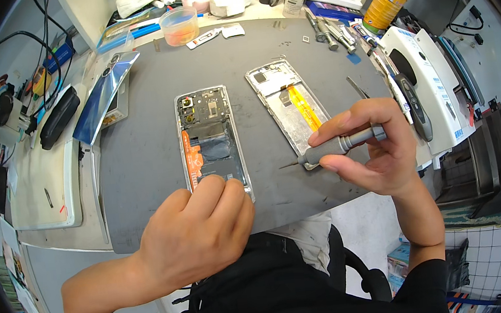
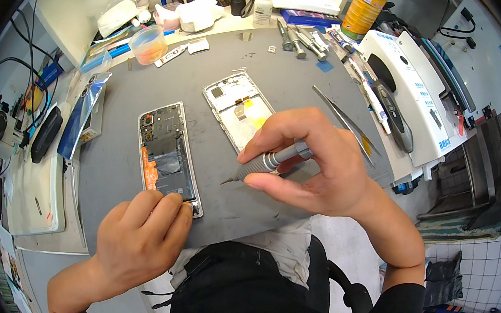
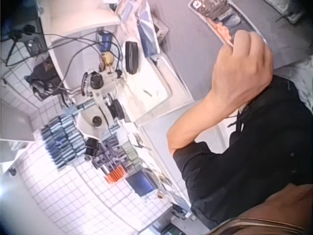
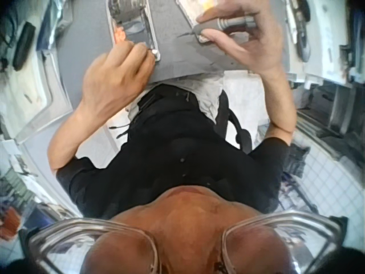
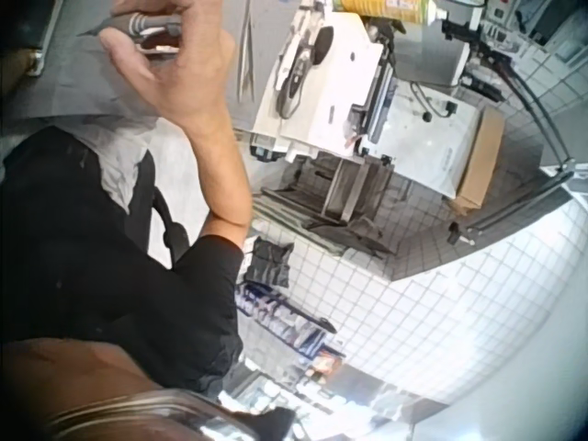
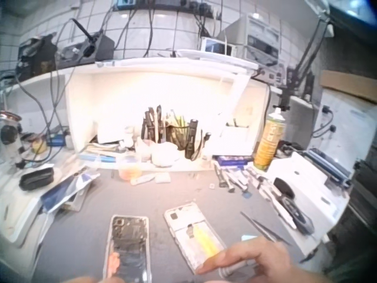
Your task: The person uses a screwdriver to remove screws from the internal frame of a disassembled smartphone. They carefully place the removed screws onto a nearby workbench surface. The person then briefly stands up to hand a blue tablet to a customer at a counter before returning to the workbench to continue unscrewing components from the phone chassis.
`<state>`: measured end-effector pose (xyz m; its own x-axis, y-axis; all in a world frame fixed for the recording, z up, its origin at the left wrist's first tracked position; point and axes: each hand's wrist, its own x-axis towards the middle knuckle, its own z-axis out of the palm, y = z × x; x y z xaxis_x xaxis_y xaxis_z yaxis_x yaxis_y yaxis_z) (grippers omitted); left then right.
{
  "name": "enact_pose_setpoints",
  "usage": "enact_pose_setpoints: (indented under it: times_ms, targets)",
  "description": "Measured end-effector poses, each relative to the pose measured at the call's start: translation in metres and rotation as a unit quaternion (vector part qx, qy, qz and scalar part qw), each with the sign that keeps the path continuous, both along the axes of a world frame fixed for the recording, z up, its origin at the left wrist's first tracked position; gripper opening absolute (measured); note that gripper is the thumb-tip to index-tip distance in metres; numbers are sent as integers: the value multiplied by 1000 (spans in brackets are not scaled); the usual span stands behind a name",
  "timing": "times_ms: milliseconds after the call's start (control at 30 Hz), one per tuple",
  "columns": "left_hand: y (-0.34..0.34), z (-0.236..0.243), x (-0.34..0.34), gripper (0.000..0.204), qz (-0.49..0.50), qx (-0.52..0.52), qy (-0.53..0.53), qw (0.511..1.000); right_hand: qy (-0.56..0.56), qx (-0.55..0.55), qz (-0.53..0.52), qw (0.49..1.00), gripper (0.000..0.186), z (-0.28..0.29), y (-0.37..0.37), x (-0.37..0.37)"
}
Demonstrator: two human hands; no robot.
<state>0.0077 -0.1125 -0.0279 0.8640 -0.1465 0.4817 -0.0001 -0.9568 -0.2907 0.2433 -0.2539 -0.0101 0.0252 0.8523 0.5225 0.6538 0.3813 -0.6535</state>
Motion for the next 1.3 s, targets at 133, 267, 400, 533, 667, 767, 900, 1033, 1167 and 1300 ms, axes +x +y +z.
enact_pose_setpoints:
  times_ms: [133, 267, 400, 533, 667, 767, 900, 1033, 1167, 1300]
  targets:
    - [0, 10, 3, 14, 13, -15, 34, 999, -14, 5, 7, 1000, 52, 1, -1, 4]
    - [4, 23, 10, 15, 43, -80, -14, 996, 33, 62, -4, 998, 45, -13, 3, 7]
    - [22, 44, 23, 19, 69, -118, -3, 991, -18, 0, 13, 1000, 51, -4, -3, 12]
    - [63, 41, 56, 11, 100, -85, -1, 991, -42, 4, 18, 999, 52, -3, 0, 12]
    - [100, 26, 104, 10, 69, -44, 25, 996, -9, 32, -2, 999, 53, -8, -6, 15]
    - [122, 15, 133, 11, 76, -33, 60, 995, 33, 22, -44, 998, 54, -5, -14, 22]
    - [135, 10, 162, 10, 91, -11, 105, 990, 88, 90, -73, 989, 50, -18, -17, 40]
    - [141, 7, 179, 13, 96, -52, 117, 987, 126, 80, -90, 985, 54, -21, -23, 51]
    - [148, 11, 201, 18, 86, -79, 91, 989, 138, 100, -94, 981, 54, -26, -21, 54]
    - [141, 10, 226, 18, 66, -103, 117, 986, 124, 122, -83, 981, 55, -30, -21, 60]
